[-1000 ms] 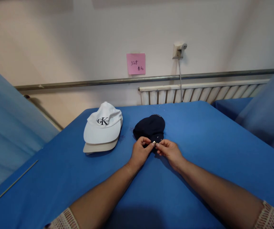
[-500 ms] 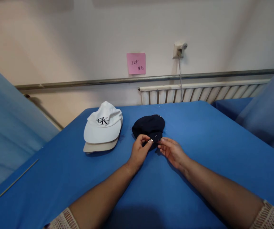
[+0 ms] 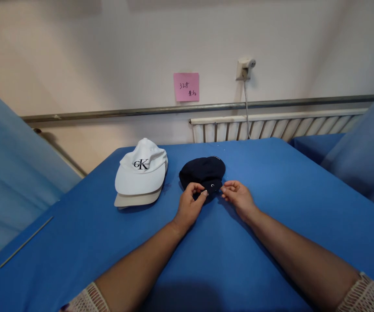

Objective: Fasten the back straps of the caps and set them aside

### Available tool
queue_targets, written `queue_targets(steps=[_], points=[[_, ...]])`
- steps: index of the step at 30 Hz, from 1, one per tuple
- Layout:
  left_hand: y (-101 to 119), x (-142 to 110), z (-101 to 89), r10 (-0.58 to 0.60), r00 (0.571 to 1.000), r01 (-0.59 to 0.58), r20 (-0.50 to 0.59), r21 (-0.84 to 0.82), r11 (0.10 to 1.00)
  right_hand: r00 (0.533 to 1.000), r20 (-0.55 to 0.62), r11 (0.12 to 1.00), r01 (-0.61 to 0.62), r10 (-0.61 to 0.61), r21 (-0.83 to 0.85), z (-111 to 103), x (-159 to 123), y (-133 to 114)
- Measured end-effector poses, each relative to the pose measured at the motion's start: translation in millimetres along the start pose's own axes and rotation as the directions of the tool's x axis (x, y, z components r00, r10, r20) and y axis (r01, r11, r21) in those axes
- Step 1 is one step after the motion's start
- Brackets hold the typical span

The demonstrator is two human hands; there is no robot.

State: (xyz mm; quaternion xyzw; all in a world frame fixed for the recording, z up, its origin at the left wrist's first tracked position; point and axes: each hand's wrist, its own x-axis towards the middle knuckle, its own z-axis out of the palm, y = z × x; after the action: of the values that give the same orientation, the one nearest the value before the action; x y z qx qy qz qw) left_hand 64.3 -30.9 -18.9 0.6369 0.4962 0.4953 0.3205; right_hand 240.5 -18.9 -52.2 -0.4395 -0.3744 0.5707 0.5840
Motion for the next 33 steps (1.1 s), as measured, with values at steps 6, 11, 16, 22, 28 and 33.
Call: queue_targets(steps=[6, 11, 16, 22, 28, 33], points=[[0.7, 0.8, 1.3, -0.133, 0.991, 0.136, 0.032, -0.200, 0.970, 0.875, 0.177, 0.713, 0.472, -0.450, -0.518, 5.0, -1.7, 4.9], [7.2, -1.8, 0.9, -0.137, 0.989, 0.149, 0.062, -0.245, 0.958, 0.728, 0.399, 0.368, 0.647, -0.557, -0.668, 8.1, -1.7, -2.7], [9.3, 2.5, -6.7, -0.044, 0.999, 0.041, -0.027, -0.098, 0.994, 0.728, 0.465, 0.309, 0.654, -0.504, -0.690, 2.4, 1.8, -12.2], [-1.7, 12.7, -18.8, -0.016, 1.000, 0.015, 0.008, 0.102, 0.995, 0.786, 0.486, 0.526, 0.617, -0.382, -0.585, -1.9, 2.2, -12.1], [8.3, 6.4, -19.0, 0.306, 0.947, -0.314, 0.094, 0.446, 0.838, 0.900, 0.362, 0.756, 0.409, -0.243, -0.511, -3.1, 8.7, -3.7], [15.7, -1.5, -15.5, 0.382, 0.875, -0.483, 0.298, 0.493, 0.724, 0.909, 0.334, 0.783, 0.393, -0.251, -0.482, -2.4, 11.1, 0.6]])
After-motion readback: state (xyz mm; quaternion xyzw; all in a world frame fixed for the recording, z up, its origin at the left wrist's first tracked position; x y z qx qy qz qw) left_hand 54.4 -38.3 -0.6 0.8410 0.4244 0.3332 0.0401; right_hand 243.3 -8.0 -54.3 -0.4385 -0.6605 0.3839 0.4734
